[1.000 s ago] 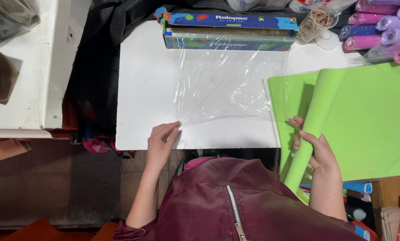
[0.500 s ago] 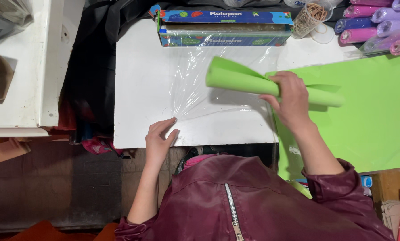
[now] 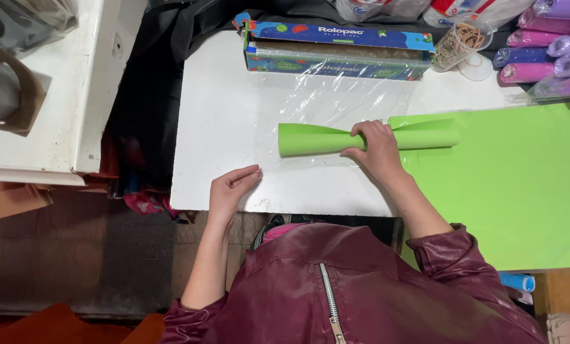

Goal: The person rolls sheets of green paper into cylinders and wraps them in clear plastic film from a dispenser, smoothing the plastic by hand before placing the finished rolls into a container.

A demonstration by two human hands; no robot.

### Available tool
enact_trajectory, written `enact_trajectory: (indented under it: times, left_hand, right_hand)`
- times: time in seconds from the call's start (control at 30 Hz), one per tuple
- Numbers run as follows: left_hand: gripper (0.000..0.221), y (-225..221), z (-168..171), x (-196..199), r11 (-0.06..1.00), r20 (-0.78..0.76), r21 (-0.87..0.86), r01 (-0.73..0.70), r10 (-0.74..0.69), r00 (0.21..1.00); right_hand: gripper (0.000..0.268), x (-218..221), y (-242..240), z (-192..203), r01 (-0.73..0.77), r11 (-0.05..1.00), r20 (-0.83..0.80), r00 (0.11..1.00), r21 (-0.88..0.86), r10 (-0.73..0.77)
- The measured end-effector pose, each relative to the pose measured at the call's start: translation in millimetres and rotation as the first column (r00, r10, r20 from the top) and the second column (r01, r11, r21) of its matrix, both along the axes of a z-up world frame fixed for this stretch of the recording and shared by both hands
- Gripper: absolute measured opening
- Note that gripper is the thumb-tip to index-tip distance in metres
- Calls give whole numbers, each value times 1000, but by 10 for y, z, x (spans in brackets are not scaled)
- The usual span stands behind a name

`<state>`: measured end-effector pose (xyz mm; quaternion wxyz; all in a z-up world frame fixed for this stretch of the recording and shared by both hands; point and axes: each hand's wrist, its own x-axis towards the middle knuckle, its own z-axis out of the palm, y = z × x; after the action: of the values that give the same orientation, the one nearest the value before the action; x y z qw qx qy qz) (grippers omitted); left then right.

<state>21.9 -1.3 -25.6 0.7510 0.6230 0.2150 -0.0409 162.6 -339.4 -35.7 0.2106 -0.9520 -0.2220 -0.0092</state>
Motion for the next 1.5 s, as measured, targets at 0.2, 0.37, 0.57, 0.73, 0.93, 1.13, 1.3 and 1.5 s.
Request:
enact_trajectory:
  times: [0.2, 0.37, 0.57, 0.73, 0.93, 1.13, 1.3, 1.5]
  left_hand:
    - [37, -61, -222, 21, 960, -20, -272, -68, 65, 998]
    - [45, -51, -134, 157, 792, -75, -590, -156, 139, 988]
    - [47, -5, -162, 260, 659, -119, -722, -209, 180, 976]
    - [69, -65, 187, 253, 746, -37, -642, -177, 200, 979]
    - [91, -392, 63, 390, 670, 195, 738, -79, -100, 976]
    - [62, -973, -266, 795, 245, 206, 967, -65, -607, 768]
    - [19, -1207, -379, 1130, 323, 250, 946, -27, -671, 698]
    - [20, -1281, -913, 1376, 419, 234, 905, 75, -636, 735]
  right_hand:
    - [45, -35, 32, -26, -5, 1000, -25, 1000, -21, 5]
    - [64, -95, -108, 6, -226, 970, 16, 973, -90, 229]
    - [25, -45, -98, -54, -276, 945, 130, 945, -178, 300]
    - [20, 41, -45, 176, -207, 976, -109, 974, -72, 199]
    - [15, 66, 75, 519, -93, 990, -305, 945, 108, 122]
    - [13, 50, 106, 562, -10, 984, -367, 927, 179, 76]
    - [15, 133, 73, 466, 8, 972, -391, 916, 233, 86]
    - [17, 136, 79, 541, -10, 974, -398, 912, 225, 101]
